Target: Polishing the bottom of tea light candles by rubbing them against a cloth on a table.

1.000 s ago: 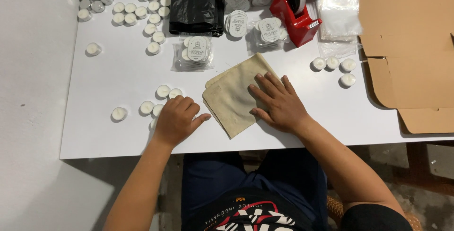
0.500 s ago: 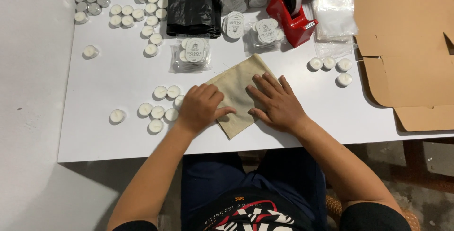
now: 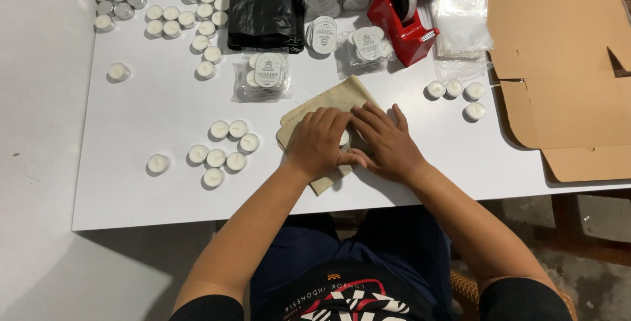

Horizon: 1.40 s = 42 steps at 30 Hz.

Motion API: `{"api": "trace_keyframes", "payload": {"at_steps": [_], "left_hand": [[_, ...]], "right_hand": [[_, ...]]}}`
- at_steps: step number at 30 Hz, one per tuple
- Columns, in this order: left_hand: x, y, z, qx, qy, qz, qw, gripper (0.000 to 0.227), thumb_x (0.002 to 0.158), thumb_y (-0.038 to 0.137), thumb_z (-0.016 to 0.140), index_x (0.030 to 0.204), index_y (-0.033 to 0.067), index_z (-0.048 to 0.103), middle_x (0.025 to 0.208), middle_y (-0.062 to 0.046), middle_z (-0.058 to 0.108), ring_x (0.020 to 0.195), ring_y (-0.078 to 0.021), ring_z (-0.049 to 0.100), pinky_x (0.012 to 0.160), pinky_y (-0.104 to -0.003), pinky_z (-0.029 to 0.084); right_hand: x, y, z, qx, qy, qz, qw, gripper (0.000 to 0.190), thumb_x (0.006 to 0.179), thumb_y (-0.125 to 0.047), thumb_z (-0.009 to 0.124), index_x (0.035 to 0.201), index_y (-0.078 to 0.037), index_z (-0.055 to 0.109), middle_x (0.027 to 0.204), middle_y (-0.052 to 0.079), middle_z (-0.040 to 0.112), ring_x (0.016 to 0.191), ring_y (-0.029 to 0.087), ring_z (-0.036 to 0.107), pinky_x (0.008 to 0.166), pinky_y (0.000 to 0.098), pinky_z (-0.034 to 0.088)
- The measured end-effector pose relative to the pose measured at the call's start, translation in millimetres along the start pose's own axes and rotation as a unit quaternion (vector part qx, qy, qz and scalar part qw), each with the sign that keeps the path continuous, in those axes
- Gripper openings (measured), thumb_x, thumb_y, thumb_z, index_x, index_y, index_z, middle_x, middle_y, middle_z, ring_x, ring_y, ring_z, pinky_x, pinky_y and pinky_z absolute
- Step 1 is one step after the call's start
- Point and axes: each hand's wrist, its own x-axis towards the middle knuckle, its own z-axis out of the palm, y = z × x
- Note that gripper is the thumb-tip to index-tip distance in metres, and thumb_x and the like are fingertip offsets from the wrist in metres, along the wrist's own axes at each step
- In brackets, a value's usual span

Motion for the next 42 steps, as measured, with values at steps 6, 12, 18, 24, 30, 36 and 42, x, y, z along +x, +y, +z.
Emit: {"api": "trace_keyframes", "payload": {"at_steps": [6, 12, 18, 24, 30, 36, 42], "left_hand": [[-3.2, -21.8, 8.9, -0.094, 0.011, -0.120, 0.988, 0.075, 0.098, 0.077, 0.022, 0.116, 0.0141, 0.058, 0.092, -0.004, 0.055, 0.090, -0.0267, 0.062, 0.078, -0.038, 0.051], [-1.7, -21.3, -8.2, -0.160, 0.043, -0.157, 0.973, 0.056, 0.103, 0.064, 0.035, 0.108, 0.0151, 0.060, 0.086, -0.004, 0.059, 0.084, -0.0258, 0.066, 0.074, -0.039, 0.055], [-3.6, -23.9, 0.0, -0.201, 0.081, -0.189, 0.958, 0.051, 0.104, 0.060, 0.037, 0.106, 0.0146, 0.060, 0.087, -0.005, 0.058, 0.082, -0.0248, 0.064, 0.073, -0.037, 0.055], [-2.5, -25.3, -4.0, -0.259, 0.119, -0.195, 0.939, 0.057, 0.103, 0.065, 0.036, 0.108, 0.0103, 0.054, 0.086, -0.011, 0.054, 0.081, -0.0307, 0.062, 0.074, -0.042, 0.055], [-5.6, -25.5, -2.8, -0.276, 0.113, -0.215, 0.930, 0.061, 0.101, 0.069, 0.033, 0.107, 0.0111, 0.051, 0.084, -0.010, 0.052, 0.080, -0.0287, 0.061, 0.074, -0.041, 0.055], [-6.7, -24.1, -7.6, -0.254, 0.076, -0.252, 0.931, 0.065, 0.098, 0.074, 0.024, 0.101, 0.0140, 0.048, 0.074, -0.008, 0.049, 0.073, -0.0305, 0.061, 0.069, -0.045, 0.054], [-7.8, -19.5, -11.9, -0.249, 0.048, -0.293, 0.922, 0.065, 0.095, 0.079, 0.018, 0.093, 0.0199, 0.044, 0.069, -0.003, 0.048, 0.068, -0.0268, 0.061, 0.067, -0.042, 0.054]], "right_hand": [[24.2, -16.1, -6.7, 0.009, 0.039, -0.063, 0.997, 0.033, 0.093, -0.046, 0.071, 0.117, -0.023, 0.070, 0.118, 0.001, 0.063, 0.114, 0.025, 0.056, 0.092, 0.0448, 0.042], [65.1, 16.6, 19.1, 0.056, 0.090, -0.071, 0.992, 0.035, 0.084, -0.037, 0.080, 0.112, -0.016, 0.074, 0.112, 0.007, 0.063, 0.100, 0.031, 0.061, 0.079, 0.0449, 0.047], [45.5, -21.1, 8.9, 0.106, 0.020, -0.116, 0.987, 0.032, 0.080, -0.038, 0.080, 0.103, -0.017, 0.071, 0.104, 0.003, 0.062, 0.097, 0.028, 0.060, 0.080, 0.0416, 0.045], [72.8, 18.3, 12.2, 0.054, 0.118, -0.102, 0.986, 0.039, 0.076, -0.032, 0.082, 0.110, -0.015, 0.074, 0.106, 0.009, 0.067, 0.094, 0.031, 0.064, 0.076, 0.0441, 0.050], [70.4, 0.5, 19.9, 0.110, 0.097, -0.144, 0.979, 0.035, 0.082, -0.041, 0.079, 0.102, -0.014, 0.072, 0.100, 0.010, 0.069, 0.088, 0.034, 0.067, 0.072, 0.0461, 0.051], [56.0, -39.4, 8.7, 0.168, 0.040, -0.173, 0.970, 0.033, 0.082, -0.041, 0.079, 0.103, -0.017, 0.072, 0.101, 0.009, 0.069, 0.093, 0.034, 0.067, 0.076, 0.0436, 0.052], [71.0, 14.6, -8.1, 0.123, 0.086, -0.061, 0.987, 0.032, 0.085, -0.026, 0.080, 0.112, -0.010, 0.075, 0.106, 0.013, 0.070, 0.094, 0.034, 0.066, 0.080, 0.0436, 0.050]]}}
